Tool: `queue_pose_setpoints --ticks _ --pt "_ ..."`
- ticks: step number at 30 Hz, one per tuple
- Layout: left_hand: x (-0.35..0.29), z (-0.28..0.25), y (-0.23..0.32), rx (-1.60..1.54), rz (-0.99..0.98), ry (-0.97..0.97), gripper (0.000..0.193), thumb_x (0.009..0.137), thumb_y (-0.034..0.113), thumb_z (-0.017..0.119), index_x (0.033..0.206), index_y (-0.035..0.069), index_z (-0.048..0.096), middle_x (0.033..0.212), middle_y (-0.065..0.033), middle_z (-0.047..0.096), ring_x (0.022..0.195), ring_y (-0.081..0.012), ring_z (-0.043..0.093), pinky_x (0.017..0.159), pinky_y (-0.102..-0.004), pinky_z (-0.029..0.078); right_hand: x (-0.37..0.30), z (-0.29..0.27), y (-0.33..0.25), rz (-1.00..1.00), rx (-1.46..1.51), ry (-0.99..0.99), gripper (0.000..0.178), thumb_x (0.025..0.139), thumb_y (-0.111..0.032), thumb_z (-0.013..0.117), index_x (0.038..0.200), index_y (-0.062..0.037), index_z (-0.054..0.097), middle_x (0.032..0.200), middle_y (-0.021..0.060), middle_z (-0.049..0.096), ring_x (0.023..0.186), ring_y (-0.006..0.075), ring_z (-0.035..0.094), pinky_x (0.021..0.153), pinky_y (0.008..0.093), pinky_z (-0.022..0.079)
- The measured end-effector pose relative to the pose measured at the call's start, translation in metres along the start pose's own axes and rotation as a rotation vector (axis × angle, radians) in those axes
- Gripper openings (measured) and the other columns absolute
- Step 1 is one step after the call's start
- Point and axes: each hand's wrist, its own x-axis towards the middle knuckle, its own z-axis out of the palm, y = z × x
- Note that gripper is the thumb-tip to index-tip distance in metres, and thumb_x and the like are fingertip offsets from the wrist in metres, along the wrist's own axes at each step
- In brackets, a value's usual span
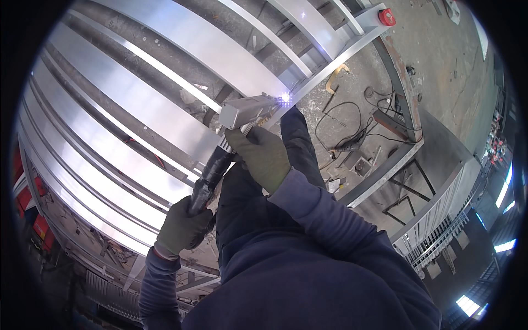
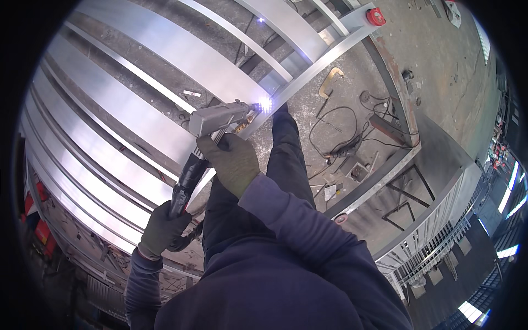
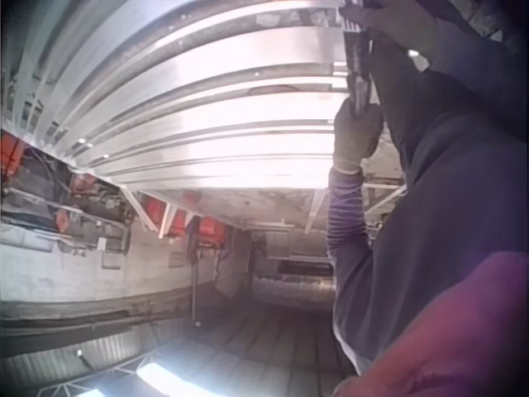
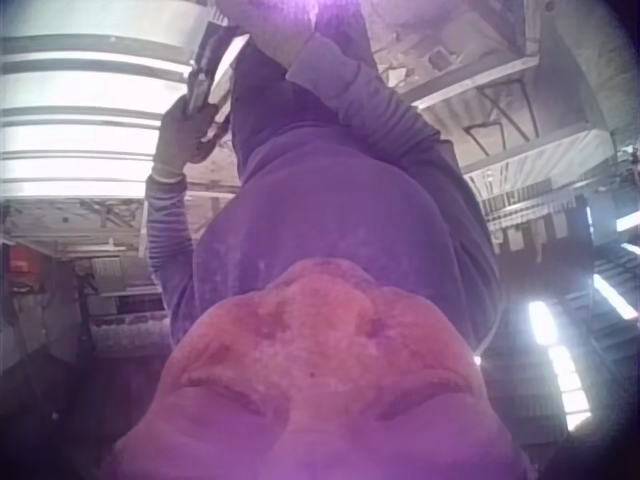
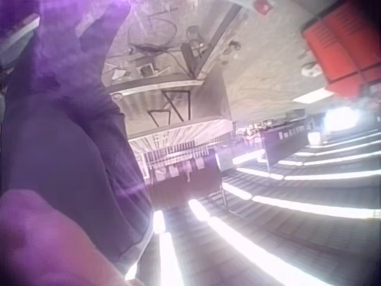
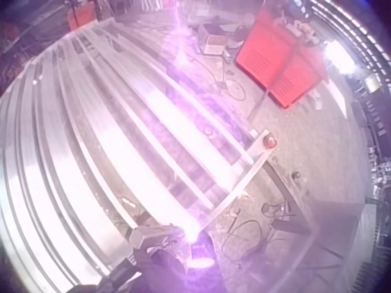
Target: The person welds multiple joints on a large aluminum frame using a handheld welding torch. They move along the structure, applying welds to several intersections of horizontal and vertical bars, then reposition the torch and cables to continue welding additional joints.
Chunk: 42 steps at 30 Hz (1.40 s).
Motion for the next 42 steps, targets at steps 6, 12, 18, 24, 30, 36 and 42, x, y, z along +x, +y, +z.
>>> queue_pose_setpoints --ticks 6,12,18,24,30,36,42 --pt "-0.005 0.000 -0.003 -0.012 -0.004 0.005 0.030 0.102 0.021 0.080 0.118 -0.003 0.070 0.085 -0.0083 0.075 0.065 -0.0138 0.069 0.059 -0.0313 0.054 -0.008 0.002 -0.007 -0.010 -0.032 0.004 0.049 0.105 -0.040 0.080 0.110 0.0083 0.080 0.095 0.0150 0.083 0.085 0.0198 0.080 0.080 0.0357 0.062" --pt "-0.008 -0.001 -0.005 -0.014 -0.011 -0.002 0.032 0.102 0.022 0.080 0.118 -0.003 0.070 0.085 -0.0083 0.075 0.067 -0.0142 0.070 0.060 -0.0315 0.055 -0.011 0.004 -0.005 0.005 0.006 -0.009 0.048 0.105 -0.040 0.081 0.113 0.0076 0.080 0.097 0.0145 0.083 0.085 0.0197 0.080 0.080 0.0353 0.063" --pt "-0.009 -0.002 -0.014 0.028 -0.013 0.016 0.034 0.101 0.026 0.081 0.117 -0.003 0.071 0.085 -0.0076 0.075 0.070 -0.0144 0.070 0.065 -0.0331 0.056 -0.012 0.007 0.000 0.033 0.001 -0.013 0.049 0.105 -0.041 0.082 0.116 0.0066 0.079 0.099 0.0135 0.083 0.088 0.0190 0.080 0.082 0.0345 0.062" --pt "-0.010 -0.002 -0.021 0.071 0.010 0.032 0.034 0.100 0.028 0.082 0.115 -0.001 0.073 0.085 -0.0067 0.073 0.072 -0.0140 0.069 0.068 -0.0347 0.056 -0.016 0.009 -0.001 0.037 -0.009 -0.019 0.051 0.104 -0.043 0.082 0.117 0.0066 0.078 0.099 0.0134 0.083 0.089 0.0191 0.080 0.083 0.0344 0.063" --pt "-0.012 -0.003 -0.028 0.062 0.019 0.034 0.034 0.100 0.028 0.082 0.114 -0.001 0.073 0.084 -0.0063 0.071 0.072 -0.0140 0.067 0.068 -0.0353 0.055 -0.019 0.011 0.001 0.034 -0.041 -0.022 0.052 0.104 -0.043 0.082 0.116 0.0068 0.078 0.100 0.0135 0.083 0.089 0.0191 0.080 0.083 0.0341 0.062" --pt "-0.018 -0.002 -0.030 0.066 0.012 0.055 0.034 0.100 0.029 0.083 0.114 -0.001 0.073 0.086 -0.0055 0.071 0.073 -0.0136 0.065 0.069 -0.0355 0.055 -0.018 0.018 0.015 -0.014 0.063 -0.012 0.040 0.108 -0.039 0.081 0.105 0.0010 0.077 0.081 0.0015 0.071 0.063 0.0073 0.062 0.057 0.0263 0.048" --pt "-0.018 -0.002 -0.037 0.080 0.040 0.055 0.035 0.100 0.030 0.082 0.114 0.000 0.073 0.086 -0.0056 0.071 0.073 -0.0138 0.065 0.070 -0.0356 0.055 -0.016 0.020 0.024 -0.025 0.044 -0.014 0.039 0.108 -0.037 0.081 0.105 0.0012 0.077 0.081 0.0017 0.071 0.063 0.0071 0.062 0.057 0.0261 0.048"
